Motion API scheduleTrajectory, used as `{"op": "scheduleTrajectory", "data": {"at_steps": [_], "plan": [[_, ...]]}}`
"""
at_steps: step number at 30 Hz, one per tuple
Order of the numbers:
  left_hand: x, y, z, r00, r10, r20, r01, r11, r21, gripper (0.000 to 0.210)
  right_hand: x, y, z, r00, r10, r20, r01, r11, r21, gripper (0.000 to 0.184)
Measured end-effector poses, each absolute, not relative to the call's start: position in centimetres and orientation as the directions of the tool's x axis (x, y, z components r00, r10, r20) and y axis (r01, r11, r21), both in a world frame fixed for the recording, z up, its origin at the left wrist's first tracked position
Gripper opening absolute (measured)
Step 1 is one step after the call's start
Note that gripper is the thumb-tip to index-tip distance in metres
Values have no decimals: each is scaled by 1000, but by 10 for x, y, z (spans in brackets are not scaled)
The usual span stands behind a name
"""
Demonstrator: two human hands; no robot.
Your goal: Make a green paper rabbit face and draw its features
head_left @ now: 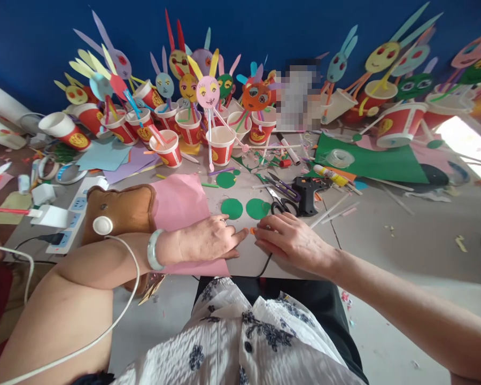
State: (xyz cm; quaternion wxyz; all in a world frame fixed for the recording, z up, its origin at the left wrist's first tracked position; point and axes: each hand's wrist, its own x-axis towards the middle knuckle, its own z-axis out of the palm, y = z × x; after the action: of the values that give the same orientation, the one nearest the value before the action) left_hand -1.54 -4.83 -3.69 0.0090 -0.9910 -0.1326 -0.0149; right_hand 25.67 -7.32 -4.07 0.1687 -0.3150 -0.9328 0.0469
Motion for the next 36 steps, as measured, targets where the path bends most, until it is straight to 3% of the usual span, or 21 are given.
{"op": "scheduleTrajectory", "data": {"at_steps": [6,15,27,33,36], "plan": [[-16,-49,-36,968,245,52,247,-969,-31,48,253,-89,-40,-755,603,258,611,789,-57,34],[-15,-50,-33,968,248,18,249,-966,-68,50,248,-92,-44,-748,600,284,614,788,-49,53],[-16,-50,-34,969,245,44,248,-964,-91,49,248,-93,-48,-745,584,322,611,791,-23,56],[-15,-50,-34,961,274,33,276,-958,-77,55,249,-91,-41,-743,599,300,602,793,-90,57],[-16,-49,-39,958,285,26,286,-956,-57,63,256,-72,-29,-724,610,322,603,786,-134,47]]}}
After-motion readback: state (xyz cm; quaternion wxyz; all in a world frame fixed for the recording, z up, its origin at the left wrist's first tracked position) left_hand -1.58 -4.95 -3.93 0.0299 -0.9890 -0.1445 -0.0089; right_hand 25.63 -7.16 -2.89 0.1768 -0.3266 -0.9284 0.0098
